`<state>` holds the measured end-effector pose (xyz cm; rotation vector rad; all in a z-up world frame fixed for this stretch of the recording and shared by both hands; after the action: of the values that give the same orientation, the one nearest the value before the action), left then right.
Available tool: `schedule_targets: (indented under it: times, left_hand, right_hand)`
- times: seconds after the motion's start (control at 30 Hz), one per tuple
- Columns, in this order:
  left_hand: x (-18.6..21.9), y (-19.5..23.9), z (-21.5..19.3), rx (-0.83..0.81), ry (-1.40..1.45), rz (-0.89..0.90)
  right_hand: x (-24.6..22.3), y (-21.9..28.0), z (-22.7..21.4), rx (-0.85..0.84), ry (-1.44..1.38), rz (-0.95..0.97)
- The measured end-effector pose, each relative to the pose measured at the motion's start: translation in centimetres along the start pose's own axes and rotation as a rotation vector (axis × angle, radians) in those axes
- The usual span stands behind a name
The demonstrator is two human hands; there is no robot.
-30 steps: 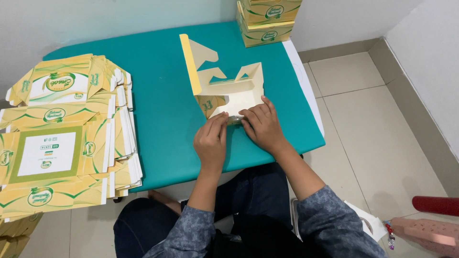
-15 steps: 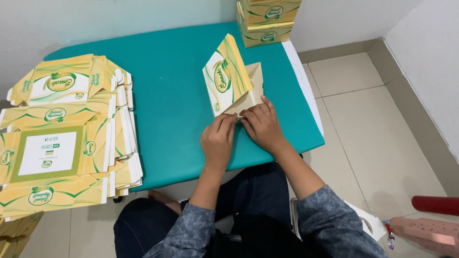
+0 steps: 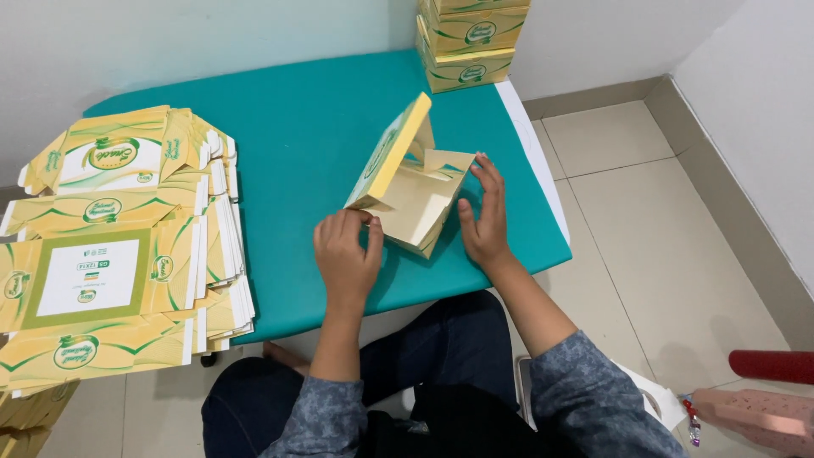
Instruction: The person folds a flat cardboard sheet into a box by creasing the sides and tucking the flaps into slots. The person then closes the lid to complete the box assembly.
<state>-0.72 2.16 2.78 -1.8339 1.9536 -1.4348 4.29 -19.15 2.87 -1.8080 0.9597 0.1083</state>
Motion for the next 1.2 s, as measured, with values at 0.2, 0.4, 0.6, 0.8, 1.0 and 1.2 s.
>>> schedule_targets:
  times: [0.2, 0.4, 0.6, 0.8, 1.0, 1.2]
  left_hand:
    - [-1.5, -1.8, -1.2, -0.127, 0.160, -0.061]
    - [-1.0, -4.0, -2.6, -0.212, 0.334, -0.164]
    - [-3.1, -3.3, -3.0, -0.034, 0.147, -0.194]
    - [2.4, -0.6, -4.5, 0.073, 0.134, -0.035]
    - [2.8, 0.5, 1.0, -0.216, -0.154, 0.074]
    - [1.7, -1.0, 1.1, -0.326, -0.203, 0.138]
  right_hand:
    - [2.4, 1.8, 1.2, -0.088, -0.196, 0.121]
    - [2.7, 2.6, 2.9, -0.223, -0.152, 0.002]
    - [-0.8, 3.1, 4.5, -0.363, 0.009, -0.266]
    - [-4.1, 2.5, 4.0, -0.373, 0.077, -0.439]
    - [-2.0, 2.3, 4.2, -0.350, 0.124, -0.308]
    - [-2.8, 1.8, 5.0, -0.450, 0.115, -0.289]
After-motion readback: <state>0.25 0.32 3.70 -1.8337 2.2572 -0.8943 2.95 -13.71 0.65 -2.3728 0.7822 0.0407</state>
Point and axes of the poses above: each hand's wrist, its own y-axis away from the middle knuckle, its own z-axis out of the palm, x = y × z, the point moved 7 cm from there along -y, towards the middle knuckle, and after that the axes turned 2 degrees about x, right-handed, at the moved point
